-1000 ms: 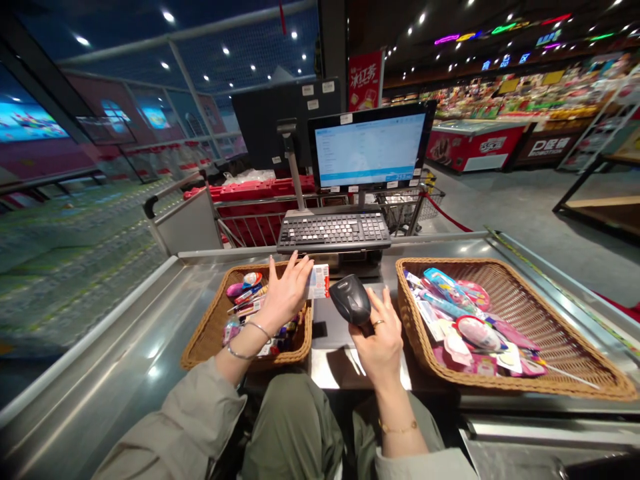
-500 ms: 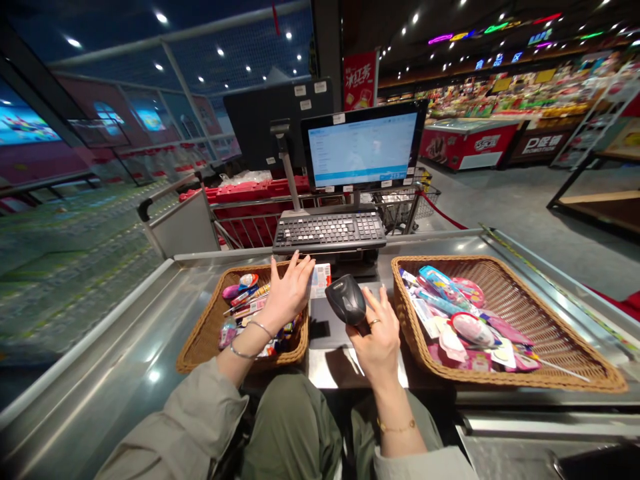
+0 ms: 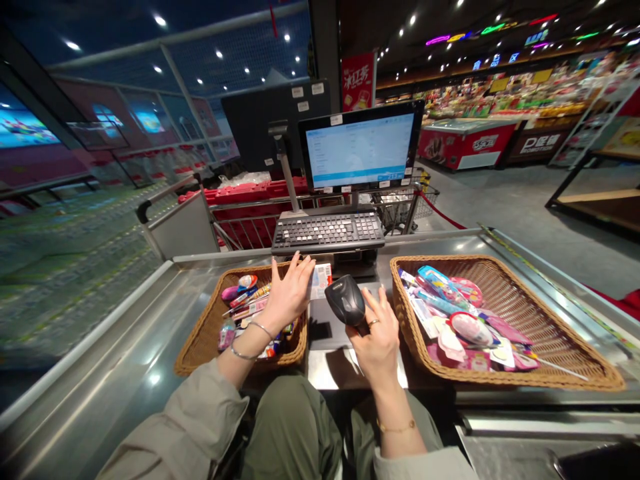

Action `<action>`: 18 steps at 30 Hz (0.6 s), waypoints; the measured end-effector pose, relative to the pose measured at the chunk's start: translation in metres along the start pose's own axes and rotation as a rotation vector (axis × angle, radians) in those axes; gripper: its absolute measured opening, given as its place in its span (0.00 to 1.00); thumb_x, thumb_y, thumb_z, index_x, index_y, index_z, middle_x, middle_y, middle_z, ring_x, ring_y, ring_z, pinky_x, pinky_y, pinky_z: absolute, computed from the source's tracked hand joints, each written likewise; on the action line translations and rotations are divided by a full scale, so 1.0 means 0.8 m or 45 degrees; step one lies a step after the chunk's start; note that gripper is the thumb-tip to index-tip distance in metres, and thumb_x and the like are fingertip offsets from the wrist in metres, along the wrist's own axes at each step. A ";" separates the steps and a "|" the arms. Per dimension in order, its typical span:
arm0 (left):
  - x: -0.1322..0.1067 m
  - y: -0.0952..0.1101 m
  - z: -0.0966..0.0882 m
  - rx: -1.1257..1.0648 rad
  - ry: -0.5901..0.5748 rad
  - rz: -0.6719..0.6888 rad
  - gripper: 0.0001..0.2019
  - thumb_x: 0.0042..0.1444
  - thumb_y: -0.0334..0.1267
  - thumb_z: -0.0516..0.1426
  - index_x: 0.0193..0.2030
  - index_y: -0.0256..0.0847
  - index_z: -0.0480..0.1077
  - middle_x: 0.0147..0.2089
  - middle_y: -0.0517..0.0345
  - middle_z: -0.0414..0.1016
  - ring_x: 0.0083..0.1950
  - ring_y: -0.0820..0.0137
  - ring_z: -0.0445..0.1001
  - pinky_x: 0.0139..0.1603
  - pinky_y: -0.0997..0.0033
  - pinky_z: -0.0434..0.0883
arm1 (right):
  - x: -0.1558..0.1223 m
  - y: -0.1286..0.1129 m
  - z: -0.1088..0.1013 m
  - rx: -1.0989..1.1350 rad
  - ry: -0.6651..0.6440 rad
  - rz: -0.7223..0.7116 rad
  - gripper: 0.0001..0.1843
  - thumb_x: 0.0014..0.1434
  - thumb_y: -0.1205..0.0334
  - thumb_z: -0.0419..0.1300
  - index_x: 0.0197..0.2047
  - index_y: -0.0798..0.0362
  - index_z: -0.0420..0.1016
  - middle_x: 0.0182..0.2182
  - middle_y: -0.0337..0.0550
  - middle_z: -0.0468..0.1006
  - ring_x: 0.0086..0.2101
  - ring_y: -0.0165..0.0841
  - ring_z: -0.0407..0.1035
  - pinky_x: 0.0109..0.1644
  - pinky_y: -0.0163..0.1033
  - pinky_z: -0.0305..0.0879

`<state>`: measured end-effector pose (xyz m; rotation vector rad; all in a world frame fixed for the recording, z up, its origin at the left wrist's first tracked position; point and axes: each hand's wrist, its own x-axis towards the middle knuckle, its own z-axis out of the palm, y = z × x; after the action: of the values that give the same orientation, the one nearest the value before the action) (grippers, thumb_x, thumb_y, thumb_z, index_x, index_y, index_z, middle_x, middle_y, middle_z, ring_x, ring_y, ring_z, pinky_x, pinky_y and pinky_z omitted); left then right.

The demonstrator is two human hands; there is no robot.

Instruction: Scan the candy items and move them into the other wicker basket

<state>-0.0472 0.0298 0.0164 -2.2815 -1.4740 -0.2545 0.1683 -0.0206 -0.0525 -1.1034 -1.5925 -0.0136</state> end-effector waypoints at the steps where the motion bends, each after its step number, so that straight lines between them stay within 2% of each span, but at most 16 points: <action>1: 0.000 0.000 0.000 -0.001 0.002 0.000 0.35 0.58 0.26 0.49 0.73 0.32 0.49 0.75 0.41 0.53 0.78 0.50 0.40 0.69 0.20 0.38 | 0.000 0.000 0.000 0.000 0.005 -0.005 0.18 0.55 0.66 0.63 0.50 0.54 0.77 0.56 0.55 0.77 0.66 0.53 0.59 0.64 0.65 0.63; 18: 0.002 0.003 -0.002 -0.012 -0.006 0.007 0.37 0.55 0.26 0.50 0.73 0.33 0.48 0.75 0.41 0.53 0.78 0.49 0.40 0.68 0.19 0.36 | 0.000 -0.001 -0.003 -0.076 0.018 -0.043 0.17 0.55 0.65 0.63 0.49 0.54 0.76 0.56 0.56 0.77 0.66 0.56 0.58 0.63 0.68 0.62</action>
<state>-0.0444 0.0294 0.0180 -2.2947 -1.4721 -0.2549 0.1695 -0.0222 -0.0511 -1.1205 -1.6067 -0.0919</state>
